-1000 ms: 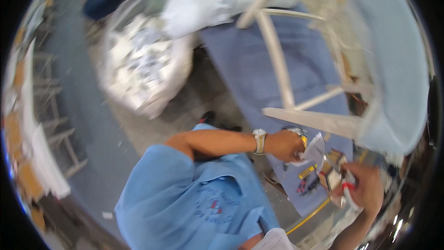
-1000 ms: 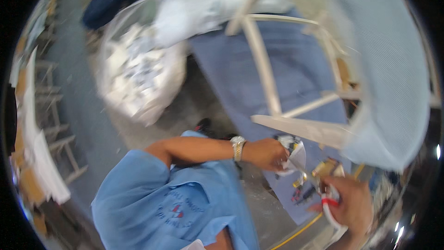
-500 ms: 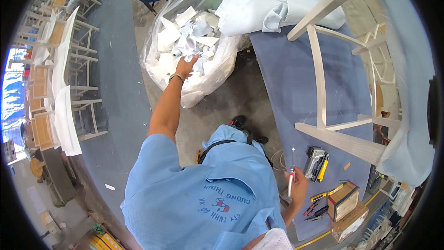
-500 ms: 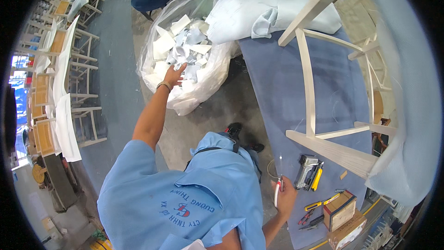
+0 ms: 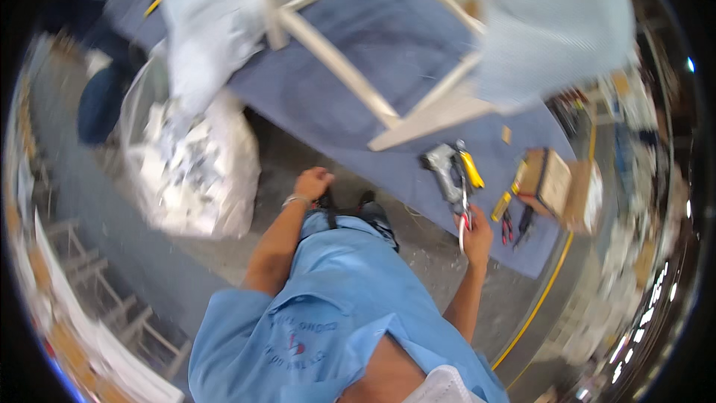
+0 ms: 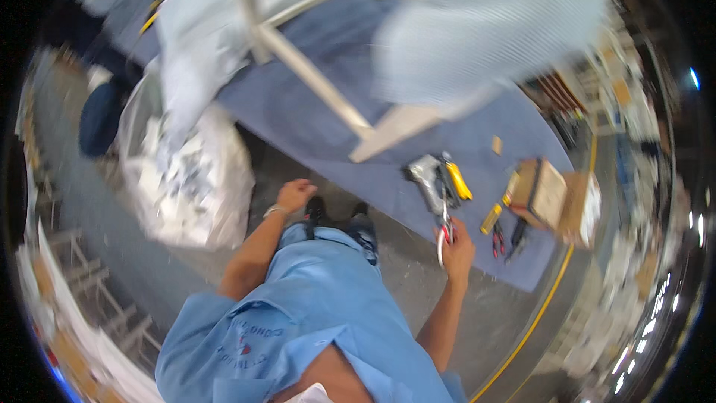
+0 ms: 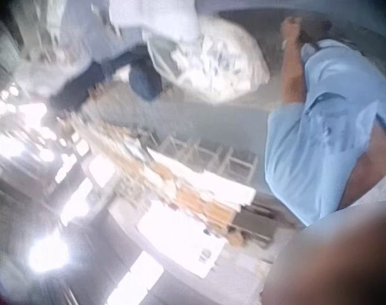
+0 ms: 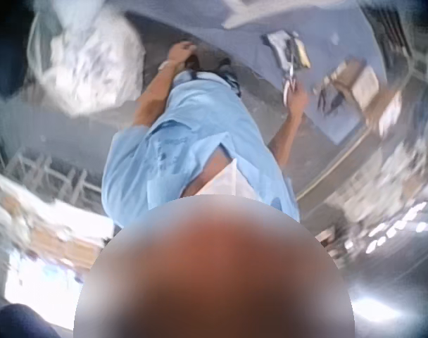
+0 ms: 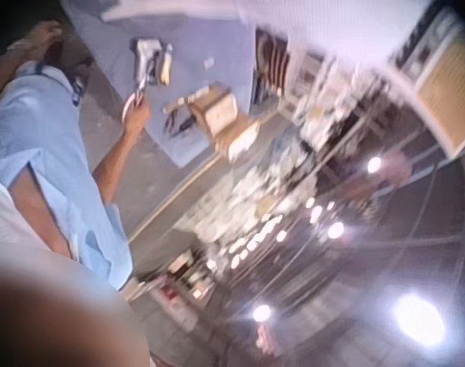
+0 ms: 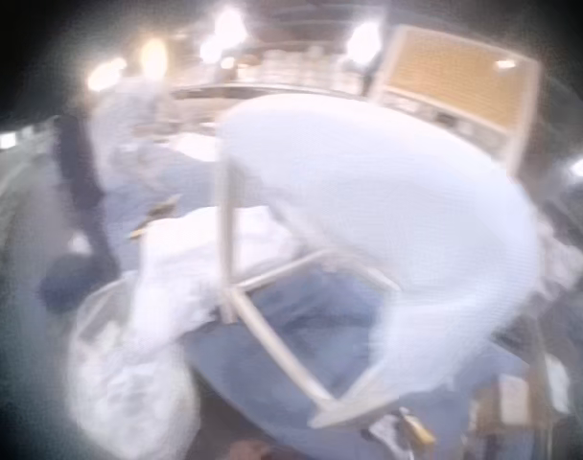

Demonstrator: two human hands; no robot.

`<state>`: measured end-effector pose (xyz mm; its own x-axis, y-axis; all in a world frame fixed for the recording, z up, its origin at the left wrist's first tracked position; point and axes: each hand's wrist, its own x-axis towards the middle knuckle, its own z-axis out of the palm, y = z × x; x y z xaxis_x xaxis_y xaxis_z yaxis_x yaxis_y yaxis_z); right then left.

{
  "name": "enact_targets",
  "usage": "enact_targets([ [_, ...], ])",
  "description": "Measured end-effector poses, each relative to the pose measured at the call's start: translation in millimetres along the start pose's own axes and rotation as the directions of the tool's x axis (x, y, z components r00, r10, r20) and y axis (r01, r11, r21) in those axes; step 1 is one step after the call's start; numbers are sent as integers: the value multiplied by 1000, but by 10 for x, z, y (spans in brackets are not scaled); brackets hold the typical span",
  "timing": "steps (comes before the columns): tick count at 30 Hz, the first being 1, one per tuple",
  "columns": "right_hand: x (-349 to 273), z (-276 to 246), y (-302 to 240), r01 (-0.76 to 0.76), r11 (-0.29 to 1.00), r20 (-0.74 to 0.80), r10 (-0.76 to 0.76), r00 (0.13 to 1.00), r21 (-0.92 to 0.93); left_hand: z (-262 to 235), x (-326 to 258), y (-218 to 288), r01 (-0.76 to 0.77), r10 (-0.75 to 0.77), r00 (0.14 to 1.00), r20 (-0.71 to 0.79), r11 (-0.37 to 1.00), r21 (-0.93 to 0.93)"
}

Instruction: The person covers a wooden chair seat with light-colored fabric, using a staple gun to secure the material to the underside of the seat. They repeatedly pull, smooth, and staple the fabric, then trim excess with scissors and a utility knife.

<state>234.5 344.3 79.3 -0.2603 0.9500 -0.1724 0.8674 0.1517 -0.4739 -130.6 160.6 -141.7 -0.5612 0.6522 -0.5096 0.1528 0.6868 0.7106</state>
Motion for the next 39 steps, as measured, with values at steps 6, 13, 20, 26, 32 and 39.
enact_targets([
  [6, 626, -78, 894, 142, 983, -174, -162, 971, -119, -493, -27, 557, 20, -122, 984, -131, 801, -598],
  [13, 1292, -6, 1152, 3, 962, -173, -52, 984, -274, -1059, -432, 1724, -332, 69, 910, -408, 711, -620],
  [20, 993, 860, 288, 522, 850, -105, -526, 844, -70, -1201, -1044, 3135, -667, 343, 725, -597, 564, -487],
  [26, 1195, 1159, 616, 417, 908, -254, -398, 882, 25, -742, -603, 3526, -738, 449, 675, -586, 402, -542],
  [32, 1543, 929, 1117, 195, 980, -404, -159, 901, 48, -320, -715, 4011, -612, 380, 790, -481, 445, -654],
  [39, 1700, 845, 1302, 228, 957, -418, -136, 898, 180, 419, -562, 3785, -764, 417, 465, -781, 635, -115],
])
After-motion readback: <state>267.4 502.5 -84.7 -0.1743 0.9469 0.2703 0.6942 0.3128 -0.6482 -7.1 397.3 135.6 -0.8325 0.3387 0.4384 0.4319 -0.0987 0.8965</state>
